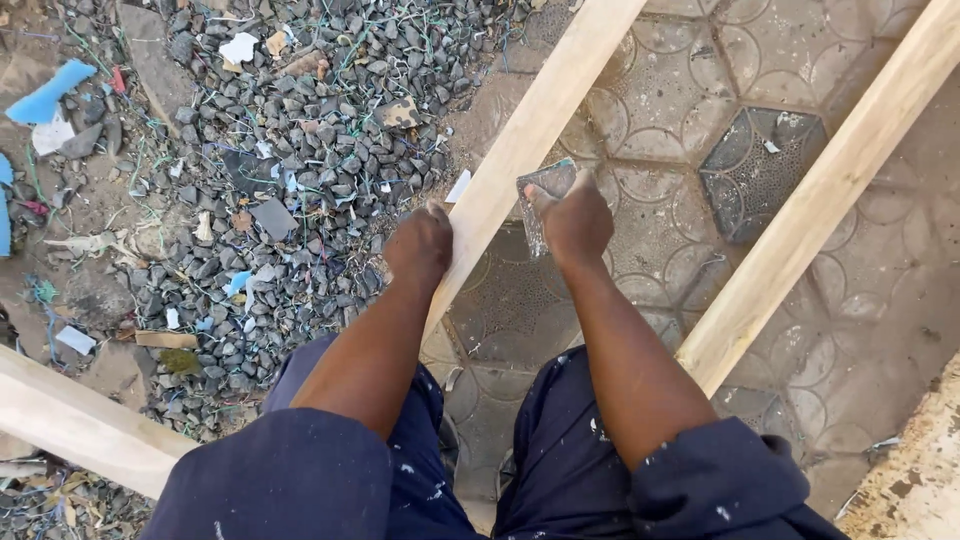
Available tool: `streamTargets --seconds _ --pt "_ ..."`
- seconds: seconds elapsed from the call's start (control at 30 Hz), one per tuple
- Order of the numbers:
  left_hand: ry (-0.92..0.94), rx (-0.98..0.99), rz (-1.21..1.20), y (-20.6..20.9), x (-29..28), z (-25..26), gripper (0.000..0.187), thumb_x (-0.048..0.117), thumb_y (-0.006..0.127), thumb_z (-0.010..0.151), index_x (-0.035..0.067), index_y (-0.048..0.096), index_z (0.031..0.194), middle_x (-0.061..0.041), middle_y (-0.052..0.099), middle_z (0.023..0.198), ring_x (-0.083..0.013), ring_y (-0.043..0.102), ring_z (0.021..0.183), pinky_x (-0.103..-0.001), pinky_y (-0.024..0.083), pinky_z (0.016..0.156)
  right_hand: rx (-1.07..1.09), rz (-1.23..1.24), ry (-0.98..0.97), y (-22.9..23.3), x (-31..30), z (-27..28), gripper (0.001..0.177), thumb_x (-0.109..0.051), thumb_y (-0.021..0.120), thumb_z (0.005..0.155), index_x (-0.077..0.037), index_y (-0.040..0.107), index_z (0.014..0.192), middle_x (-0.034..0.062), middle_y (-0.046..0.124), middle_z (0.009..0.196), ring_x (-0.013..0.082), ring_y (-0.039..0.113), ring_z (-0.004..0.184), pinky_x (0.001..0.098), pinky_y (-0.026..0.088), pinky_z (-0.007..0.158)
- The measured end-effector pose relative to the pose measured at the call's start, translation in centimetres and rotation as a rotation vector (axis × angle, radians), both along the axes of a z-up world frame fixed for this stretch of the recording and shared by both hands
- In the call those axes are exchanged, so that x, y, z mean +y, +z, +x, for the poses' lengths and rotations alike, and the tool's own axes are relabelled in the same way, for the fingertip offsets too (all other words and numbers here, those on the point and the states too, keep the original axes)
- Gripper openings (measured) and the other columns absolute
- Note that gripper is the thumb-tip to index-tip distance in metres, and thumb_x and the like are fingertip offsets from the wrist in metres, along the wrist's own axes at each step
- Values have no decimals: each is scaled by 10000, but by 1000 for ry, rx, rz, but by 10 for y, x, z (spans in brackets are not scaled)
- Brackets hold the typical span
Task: Sanding the surface of a wooden frame manually using sandpaper to prepare it for finishing.
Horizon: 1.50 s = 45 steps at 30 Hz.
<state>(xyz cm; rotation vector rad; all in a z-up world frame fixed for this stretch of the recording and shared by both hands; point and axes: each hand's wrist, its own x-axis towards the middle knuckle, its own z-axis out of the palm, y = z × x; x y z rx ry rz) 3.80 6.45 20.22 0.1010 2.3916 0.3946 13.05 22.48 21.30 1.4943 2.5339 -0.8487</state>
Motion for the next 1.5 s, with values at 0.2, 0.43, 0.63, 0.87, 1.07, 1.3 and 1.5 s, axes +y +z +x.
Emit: streamTargets --seconds 0.2,0.43,0.63,0.87,1.07,1.3,1.5 --pt "57 85 227 -15 9 -9 424 160 406 993 59 590 1362 -199 522 1459 -499 524 1333 -600 456 1089 -17 51 7 -8 4 -2 719 -493 743 956 86 546 1333 283 707 1141 459 683 1123 595 566 893" --pt "-302 226 616 -34 57 -21 409 81 487 999 194 680 1342 -136 610 1282 -497 645 1128 -626 552 962 -61 24 11 -19 17 -9 671 -535 752 924 29 565 1235 241 725 1055 451 703 1078 572 588 850" --pt "-485 346 477 -44 74 -29 405 67 504 950 214 747 1239 -47 621 1199 -442 707 1039 -599 570 888 -39 0 -26 -21 14 -3 667 -555 748 927 13 549 1215 242 723 1021 467 707 1050 590 592 830" --pt "-537 384 391 -27 82 -36 311 79 585 923 156 784 1150 -118 720 1020 -388 738 944 -521 597 762 -30 7 -34 -23 15 -4 657 -556 746 928 16 560 1194 244 721 987 469 715 1025 600 602 809" --pt "-611 306 330 -19 86 -41 144 159 676 923 143 760 1039 -142 718 1010 -396 718 1029 -564 565 869 -16 -19 -50 -28 16 -3 705 -551 746 930 34 539 1265 276 710 1044 490 694 1067 626 586 849" --pt "-591 267 361 -28 91 -48 107 205 678 928 130 753 943 -187 714 925 -428 719 991 -582 567 848 -30 -66 -49 -38 21 -4 887 -566 728 934 100 437 1443 332 671 1184 517 642 1165 666 544 920" --pt "-649 152 494 -34 88 -59 142 200 695 929 101 790 966 -247 677 1087 -492 670 1057 -596 556 898 -42 -90 -50 -37 21 -4 881 -577 720 933 86 439 1441 317 675 1164 523 643 1161 657 543 923"
